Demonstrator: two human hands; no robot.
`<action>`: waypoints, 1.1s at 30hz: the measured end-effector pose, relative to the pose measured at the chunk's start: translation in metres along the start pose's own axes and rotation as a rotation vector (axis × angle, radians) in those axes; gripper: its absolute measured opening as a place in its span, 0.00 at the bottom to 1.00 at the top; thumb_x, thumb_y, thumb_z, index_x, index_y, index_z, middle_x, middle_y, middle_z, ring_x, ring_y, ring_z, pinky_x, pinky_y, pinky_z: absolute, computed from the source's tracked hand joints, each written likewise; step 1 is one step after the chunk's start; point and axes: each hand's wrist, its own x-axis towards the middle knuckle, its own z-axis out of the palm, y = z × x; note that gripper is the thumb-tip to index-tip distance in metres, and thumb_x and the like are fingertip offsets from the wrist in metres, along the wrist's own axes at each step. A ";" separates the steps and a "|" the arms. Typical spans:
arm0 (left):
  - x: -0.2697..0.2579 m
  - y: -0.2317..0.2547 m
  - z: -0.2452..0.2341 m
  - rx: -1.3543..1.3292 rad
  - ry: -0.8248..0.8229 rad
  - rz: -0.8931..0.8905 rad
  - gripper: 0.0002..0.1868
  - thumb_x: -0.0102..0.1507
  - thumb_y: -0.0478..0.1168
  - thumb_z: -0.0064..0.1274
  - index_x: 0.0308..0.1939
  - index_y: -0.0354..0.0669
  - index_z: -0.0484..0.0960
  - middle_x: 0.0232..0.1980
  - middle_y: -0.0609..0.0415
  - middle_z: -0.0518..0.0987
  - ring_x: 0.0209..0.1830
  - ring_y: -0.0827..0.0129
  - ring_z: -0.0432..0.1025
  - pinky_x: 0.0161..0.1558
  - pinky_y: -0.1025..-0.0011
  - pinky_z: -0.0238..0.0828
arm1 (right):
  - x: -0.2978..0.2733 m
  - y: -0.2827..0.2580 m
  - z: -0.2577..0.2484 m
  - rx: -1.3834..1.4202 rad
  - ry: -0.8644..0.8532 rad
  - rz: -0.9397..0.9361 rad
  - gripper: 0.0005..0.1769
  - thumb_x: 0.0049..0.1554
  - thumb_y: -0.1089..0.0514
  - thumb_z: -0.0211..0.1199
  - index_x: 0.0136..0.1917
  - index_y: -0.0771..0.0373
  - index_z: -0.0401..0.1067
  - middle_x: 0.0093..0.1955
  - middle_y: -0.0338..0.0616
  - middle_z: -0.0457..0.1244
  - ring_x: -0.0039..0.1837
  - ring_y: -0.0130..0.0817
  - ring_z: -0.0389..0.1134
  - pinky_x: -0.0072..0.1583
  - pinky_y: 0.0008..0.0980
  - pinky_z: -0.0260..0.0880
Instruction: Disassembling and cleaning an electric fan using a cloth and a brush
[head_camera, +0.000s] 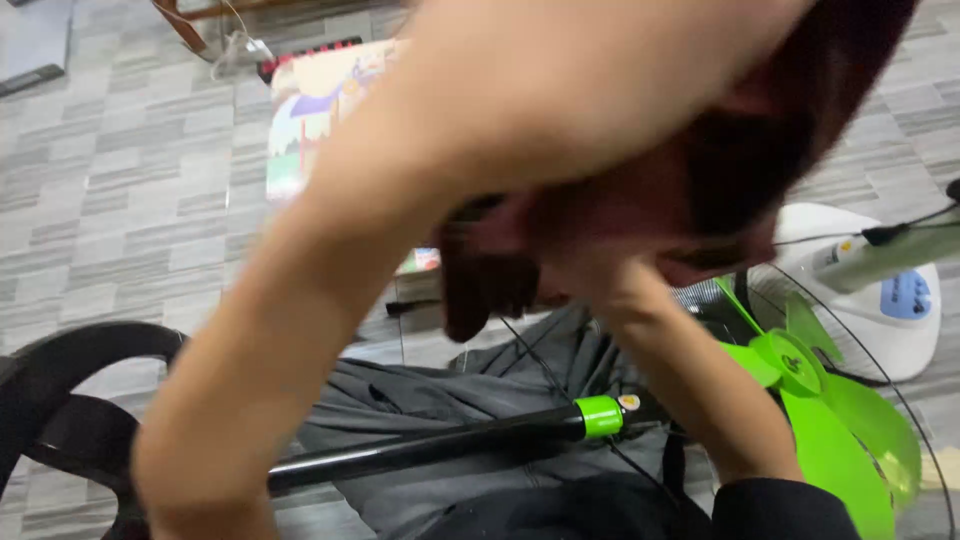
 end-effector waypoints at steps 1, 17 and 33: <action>-0.004 0.003 0.004 -0.008 -0.021 -0.004 0.11 0.70 0.41 0.48 0.51 0.39 0.78 0.46 0.51 0.86 0.40 0.66 0.85 0.48 0.68 0.93 | -0.009 -0.004 -0.012 0.039 0.048 -0.038 0.16 0.58 0.68 0.61 0.60 0.71 0.75 0.51 0.42 0.68 0.45 0.25 0.67 0.47 0.20 0.71; -0.195 -0.279 0.037 1.053 -0.626 0.095 0.18 0.61 0.51 0.57 0.46 0.42 0.81 0.55 0.46 0.77 0.53 0.52 0.68 0.58 0.53 0.61 | -0.103 -0.082 -0.216 0.544 0.382 -0.488 0.20 0.61 0.45 0.67 0.63 0.56 0.78 0.61 0.39 0.71 0.65 0.35 0.72 0.75 0.39 0.73; -0.018 -0.174 0.019 0.336 -0.186 0.170 0.05 0.71 0.40 0.47 0.47 0.50 0.79 0.38 0.54 0.79 0.40 0.54 0.77 0.46 0.63 0.74 | -0.086 -0.058 -0.229 0.066 0.248 -0.617 0.20 0.63 0.43 0.63 0.45 0.63 0.73 0.41 0.44 0.66 0.40 0.30 0.62 0.48 0.28 0.66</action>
